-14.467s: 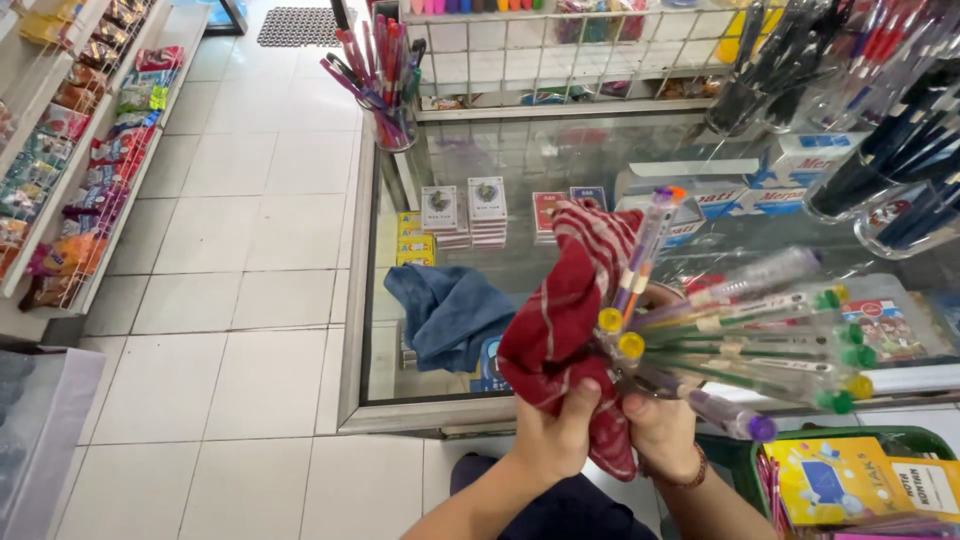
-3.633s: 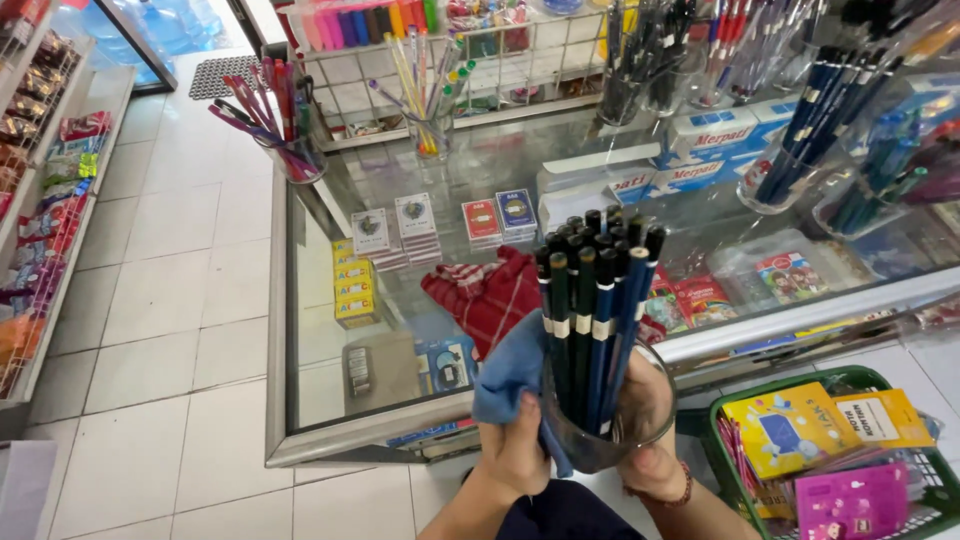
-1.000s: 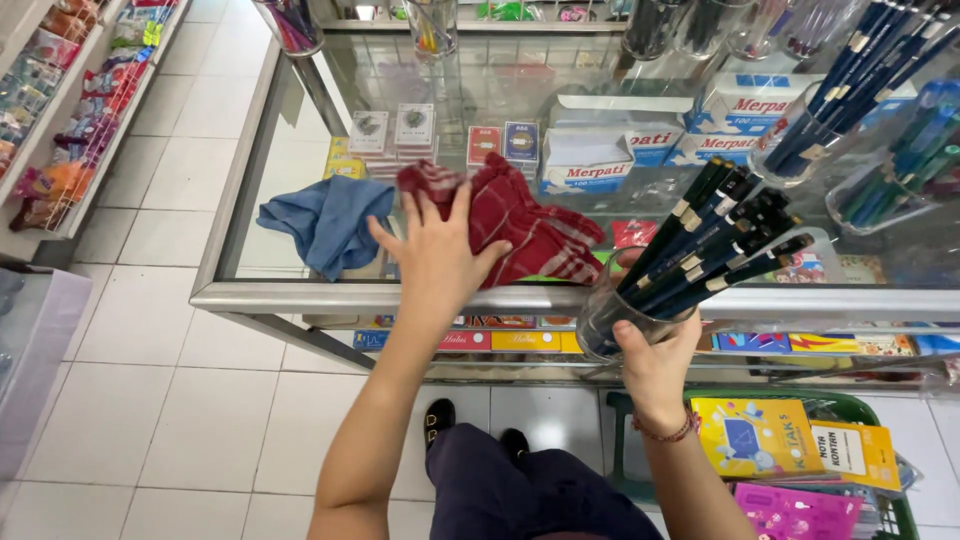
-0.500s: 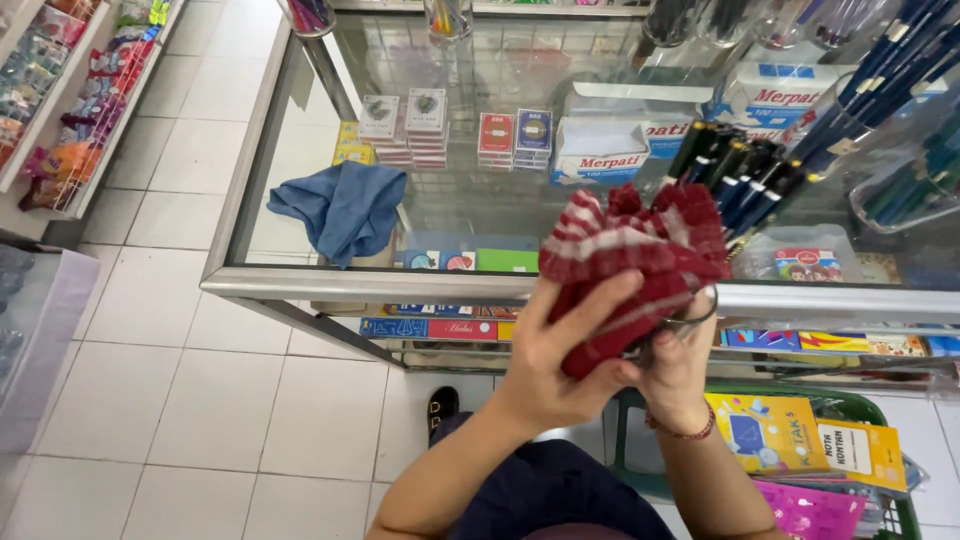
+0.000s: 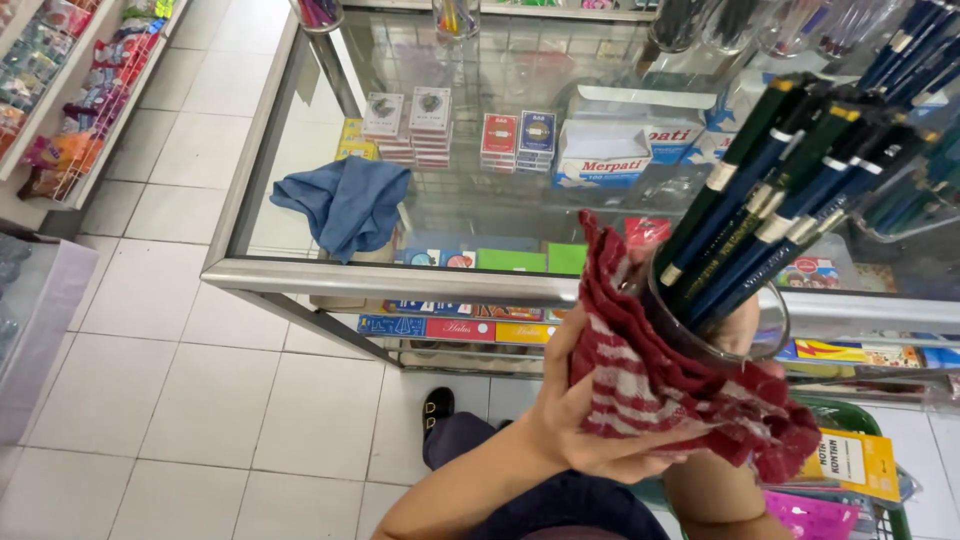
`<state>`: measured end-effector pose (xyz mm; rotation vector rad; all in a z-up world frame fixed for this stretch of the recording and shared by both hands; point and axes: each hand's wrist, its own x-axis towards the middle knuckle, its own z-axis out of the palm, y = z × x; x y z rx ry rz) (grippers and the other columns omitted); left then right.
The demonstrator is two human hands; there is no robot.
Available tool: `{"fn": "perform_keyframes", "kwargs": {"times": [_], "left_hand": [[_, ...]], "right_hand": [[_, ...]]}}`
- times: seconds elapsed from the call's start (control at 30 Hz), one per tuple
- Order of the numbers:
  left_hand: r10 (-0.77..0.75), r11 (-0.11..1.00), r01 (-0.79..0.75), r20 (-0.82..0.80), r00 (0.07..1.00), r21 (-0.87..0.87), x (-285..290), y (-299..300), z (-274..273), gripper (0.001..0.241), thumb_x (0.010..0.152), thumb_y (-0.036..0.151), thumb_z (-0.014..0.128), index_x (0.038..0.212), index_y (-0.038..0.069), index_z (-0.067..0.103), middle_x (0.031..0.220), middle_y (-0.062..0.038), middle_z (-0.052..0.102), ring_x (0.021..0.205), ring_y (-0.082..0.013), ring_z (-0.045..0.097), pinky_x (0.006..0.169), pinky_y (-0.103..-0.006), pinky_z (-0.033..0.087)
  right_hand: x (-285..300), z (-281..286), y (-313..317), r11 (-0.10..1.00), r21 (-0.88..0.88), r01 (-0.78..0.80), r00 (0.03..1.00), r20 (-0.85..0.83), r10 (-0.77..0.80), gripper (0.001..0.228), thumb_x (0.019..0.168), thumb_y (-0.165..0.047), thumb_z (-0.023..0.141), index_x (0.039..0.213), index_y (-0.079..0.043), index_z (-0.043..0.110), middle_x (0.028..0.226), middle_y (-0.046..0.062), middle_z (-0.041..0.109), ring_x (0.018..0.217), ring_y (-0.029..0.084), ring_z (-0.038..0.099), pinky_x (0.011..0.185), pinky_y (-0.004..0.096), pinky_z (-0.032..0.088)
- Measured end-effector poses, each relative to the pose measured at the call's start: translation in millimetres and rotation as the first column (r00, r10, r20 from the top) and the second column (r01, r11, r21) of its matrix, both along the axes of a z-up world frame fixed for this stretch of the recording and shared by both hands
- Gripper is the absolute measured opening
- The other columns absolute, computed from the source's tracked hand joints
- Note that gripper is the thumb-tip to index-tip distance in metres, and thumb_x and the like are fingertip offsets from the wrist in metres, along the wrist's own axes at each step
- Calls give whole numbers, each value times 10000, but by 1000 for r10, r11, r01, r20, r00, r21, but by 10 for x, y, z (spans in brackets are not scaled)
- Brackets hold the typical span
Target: Wiping the glass display case and organizing cups of pens and pencils.
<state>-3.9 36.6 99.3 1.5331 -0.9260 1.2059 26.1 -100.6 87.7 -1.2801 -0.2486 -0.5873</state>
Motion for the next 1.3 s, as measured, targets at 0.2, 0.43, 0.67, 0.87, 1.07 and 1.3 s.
{"fn": "perform_keyframes", "kwargs": {"times": [0.2, 0.43, 0.67, 0.87, 1.07, 1.3], "left_hand": [[-295, 953, 245, -346, 891, -180, -51, 120, 238, 568, 825, 340, 801, 1303, 83, 633, 1472, -293, 492, 1363, -535, 557, 1139, -546, 478], [-288, 957, 230, -500, 816, -176, -133, 184, 307, 662, 882, 253, 882, 1402, -39, 596, 1379, -276, 579, 1229, -402, 683, 1058, -406, 574], [-75, 990, 25, -374, 924, -137, -80, 22, 131, 469, 939, 143, 833, 1372, 102, 656, 1377, -214, 607, 1176, -367, 654, 1017, -394, 556], [-206, 977, 182, -291, 934, -109, -77, 45, 116, 496, 935, 362, 736, 1368, 127, 678, 1399, -190, 594, 1214, -380, 620, 1082, -440, 504], [-415, 905, 265, -548, 727, -334, -33, 190, 314, 599, 1090, 427, 543, 1485, -23, 541, 1504, -289, 515, 1388, -414, 589, 1176, -390, 453], [-439, 898, 326, -588, 680, -294, -85, 258, 406, 599, 1066, 373, 625, 1492, -36, 522, 1388, -243, 581, 1215, -349, 616, 1084, -354, 494]], "right_hand": [[-34, -82, -77, 998, 19, 63, 998, 29, -64, 785, 1010, -563, 694, 1463, 25, 439, 1421, 167, 560, 1288, 252, 571, 1164, 410, 473], [-116, -109, -114, 989, 52, 140, 988, 59, -143, 707, 1056, -538, 660, 1416, 37, 461, 1403, 188, 562, 1274, 265, 567, 1163, 418, 468], [-232, 188, 134, 977, 71, 202, 974, 91, -208, 649, 1095, -517, 630, 1375, 48, 479, 1389, 206, 563, 1263, 277, 564, 1161, 425, 463], [-209, 231, 139, 992, 81, 93, 992, 76, -99, 669, 1099, -459, 635, 1527, 8, 420, 1501, 176, 508, 1380, 291, 541, 1233, 455, 450], [-212, 156, 37, 984, 147, 103, 994, 27, -108, 698, 1086, -523, 601, 1532, -22, 410, 1511, 166, 505, 1370, 293, 526, 1226, 463, 429], [-190, 91, -19, 966, 233, 112, 994, -26, -109, 736, 1071, -604, 561, 1537, -58, 398, 1523, 153, 501, 1358, 294, 509, 1216, 473, 403]]}}
